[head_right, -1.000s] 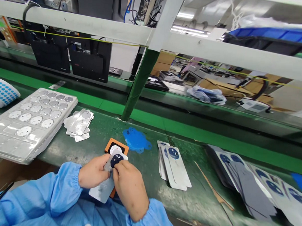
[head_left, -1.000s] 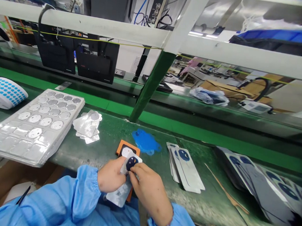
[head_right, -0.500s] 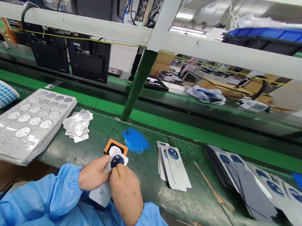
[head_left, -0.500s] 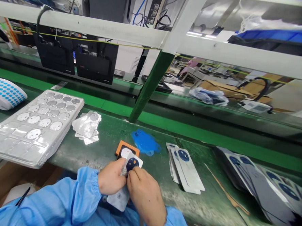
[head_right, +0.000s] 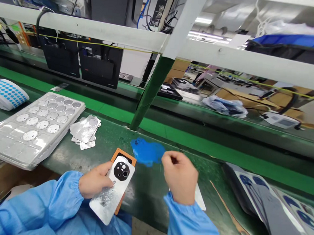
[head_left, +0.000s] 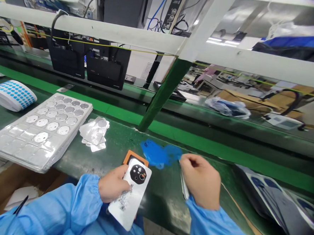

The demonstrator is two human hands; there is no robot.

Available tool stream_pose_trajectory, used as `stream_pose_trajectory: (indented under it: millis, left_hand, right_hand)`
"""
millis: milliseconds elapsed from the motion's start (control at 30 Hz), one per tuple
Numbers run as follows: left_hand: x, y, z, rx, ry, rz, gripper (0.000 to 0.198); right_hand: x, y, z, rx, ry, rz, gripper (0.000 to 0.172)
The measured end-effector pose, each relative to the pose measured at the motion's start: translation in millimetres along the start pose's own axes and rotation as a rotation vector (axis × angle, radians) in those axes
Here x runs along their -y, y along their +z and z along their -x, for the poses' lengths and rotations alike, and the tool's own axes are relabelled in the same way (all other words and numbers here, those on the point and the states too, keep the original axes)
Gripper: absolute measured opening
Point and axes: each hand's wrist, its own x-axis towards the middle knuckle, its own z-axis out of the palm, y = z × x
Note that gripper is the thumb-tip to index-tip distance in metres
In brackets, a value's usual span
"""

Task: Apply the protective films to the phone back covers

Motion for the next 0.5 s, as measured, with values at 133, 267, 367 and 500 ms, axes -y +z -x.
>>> stream_pose_trajectory:
  millis: [133,267,367,500]
  left_hand:
    - [-3,-2.2,2,-0.011,-0.036,0.214,0.054]
    - [-9,-5.6,2,0.002,-0.025,0.33,0.053]
    - [-14,-0.5,-1,0.014,0.005,0.455,0.048]
    - [-18,24.8,-3,0.101,-0.024,0.622,0.04]
  right_hand:
    - [-28,43,-31,0.037,-0.268,0.165,0.015]
    - [-32,64,-17,0.244,-0.408,0.116,0.017]
    - [-19,49,26,0.245,-0.438,0.071,0.045]
    - [13,34,102,0.324,-0.534,-0.111,0.089]
